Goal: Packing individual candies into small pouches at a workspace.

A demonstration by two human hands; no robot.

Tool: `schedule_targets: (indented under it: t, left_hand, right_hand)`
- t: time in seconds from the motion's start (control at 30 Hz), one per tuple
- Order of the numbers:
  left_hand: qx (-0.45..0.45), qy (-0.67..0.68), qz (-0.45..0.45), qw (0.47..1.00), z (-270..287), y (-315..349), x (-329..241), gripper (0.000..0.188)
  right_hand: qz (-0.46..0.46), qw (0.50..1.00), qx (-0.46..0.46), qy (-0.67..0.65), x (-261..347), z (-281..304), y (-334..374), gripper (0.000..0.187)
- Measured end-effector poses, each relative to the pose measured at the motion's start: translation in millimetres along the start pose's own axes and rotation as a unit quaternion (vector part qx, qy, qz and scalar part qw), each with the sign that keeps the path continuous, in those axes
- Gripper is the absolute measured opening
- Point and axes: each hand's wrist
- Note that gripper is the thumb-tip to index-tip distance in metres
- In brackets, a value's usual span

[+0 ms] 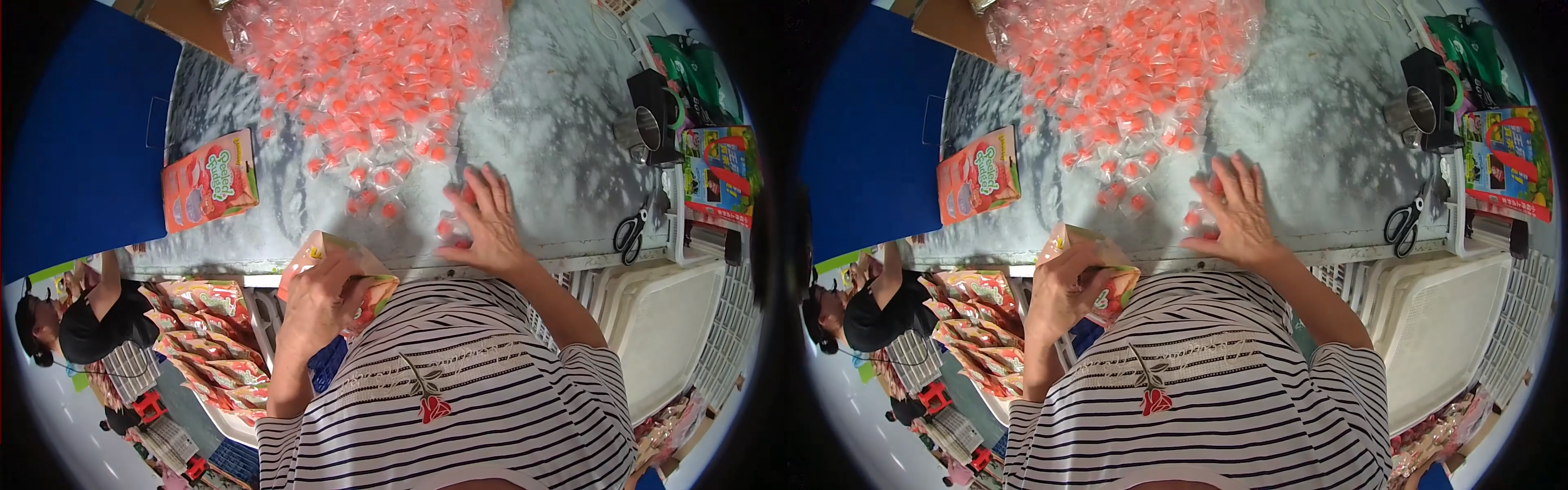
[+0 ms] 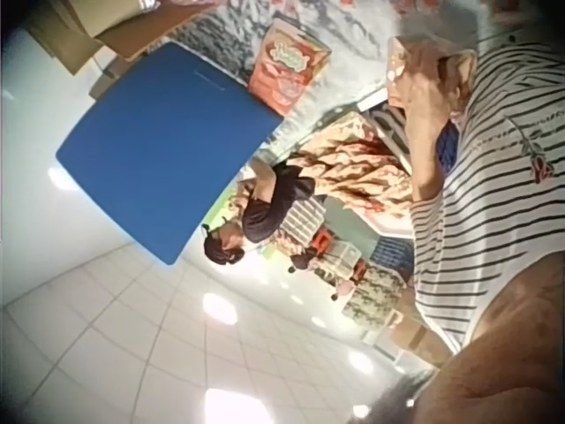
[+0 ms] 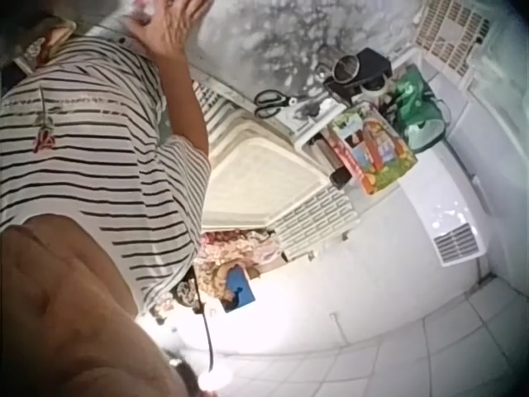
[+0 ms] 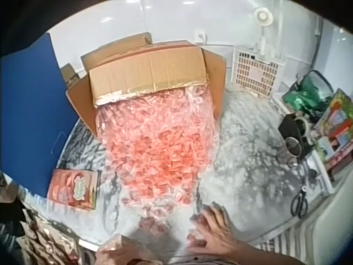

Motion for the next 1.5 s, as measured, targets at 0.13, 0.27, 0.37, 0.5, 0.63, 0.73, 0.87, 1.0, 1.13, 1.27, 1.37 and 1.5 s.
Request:
schedule_targets:
  t: [0.13, 0.27, 0.37, 0.5, 0.63, 0.73, 0.87, 1.0, 1.13, 1.27, 1.37, 1.5]
  left_hand:
    - [0.007, 0.014, 0.04, 0.999, 5.4, 3.3, -2.1, 0.013]
    - [-0.001, 0.0, 0.018, 1.0, 11.9, 1.8, -3.5, 0.015]
    - [-0.001, -0.004, 0.01, 1.0, 11.5, -2.3, 0.5, 0.016]
    - [0.002, -0.015, 0.008, 1.0, 7.2, -2.2, -0.4, 0.016]
    - [0.019, -0.017, 0.023, 0.999, 10.1, -2.8, -1.8, 0.017]
    - [-0.009, 0.002, 0.022, 1.0, 11.4, -0.5, 0.3, 0.017]
    - [-0.009, 0.015, 0.03, 0.999, 11.7, 0.6, 2.8, 0.017]
    - [-0.003, 0.012, 0.001, 1.0, 14.9, -5.8, 0.0, 0.015]
    - [-0.015, -0.002, -0.036, 0.999, 17.5, -15.8, -10.0, 0.016]
    - [0.028, -0.006, -0.023, 0.999, 10.7, -33.0, -15.3, 0.018]
    - [0.032, -0.011, -0.047, 0.998, 7.0, -39.2, -10.6, 0.021]
    - [0.02, 0.004, -0.09, 0.996, -3.3, -51.8, -28.5, 0.018]
  right_hand:
    - [0.104, 0.992, -0.053, -0.048, 2.0, -18.0, -2.2, 0.039]
    - [0.151, 0.986, -0.017, -0.063, -2.2, -20.4, 2.4, 0.049]
    - [0.118, 0.988, 0.012, -0.097, 10.5, -6.2, -8.6, 0.058]
    - [0.17, 0.984, 0.005, -0.048, 30.0, -9.4, -20.2, 0.064]
    - [0.233, 0.971, 0.055, 0.009, 28.2, -31.3, -22.0, 0.067]
    - [0.211, 0.976, 0.057, 0.009, 18.1, -22.2, -17.6, 0.066]
    - [0.159, 0.986, 0.048, 0.01, 10.6, 4.9, -3.4, 0.063]
    - [0.157, 0.987, 0.005, 0.013, -10.2, 6.6, 1.5, 0.049]
    - [0.159, 0.98, -0.117, 0.032, -25.2, -0.3, -9.4, 0.017]
    - [-0.178, 0.875, -0.087, -0.442, -17.1, -3.7, -25.8, 0.012]
    - [-0.299, 0.573, 0.028, -0.763, 47.9, 69.1, -71.7, 0.014]
    - [-0.1, 0.737, -0.102, -0.661, 90.0, 57.2, -96.0, 0.017]
Point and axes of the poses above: each hand's wrist, its own y-axis away from the middle knuckle, its own z-axis out of the back of the hand, x = y × z, and after that the axes turned 7 degrees about y, right-handed
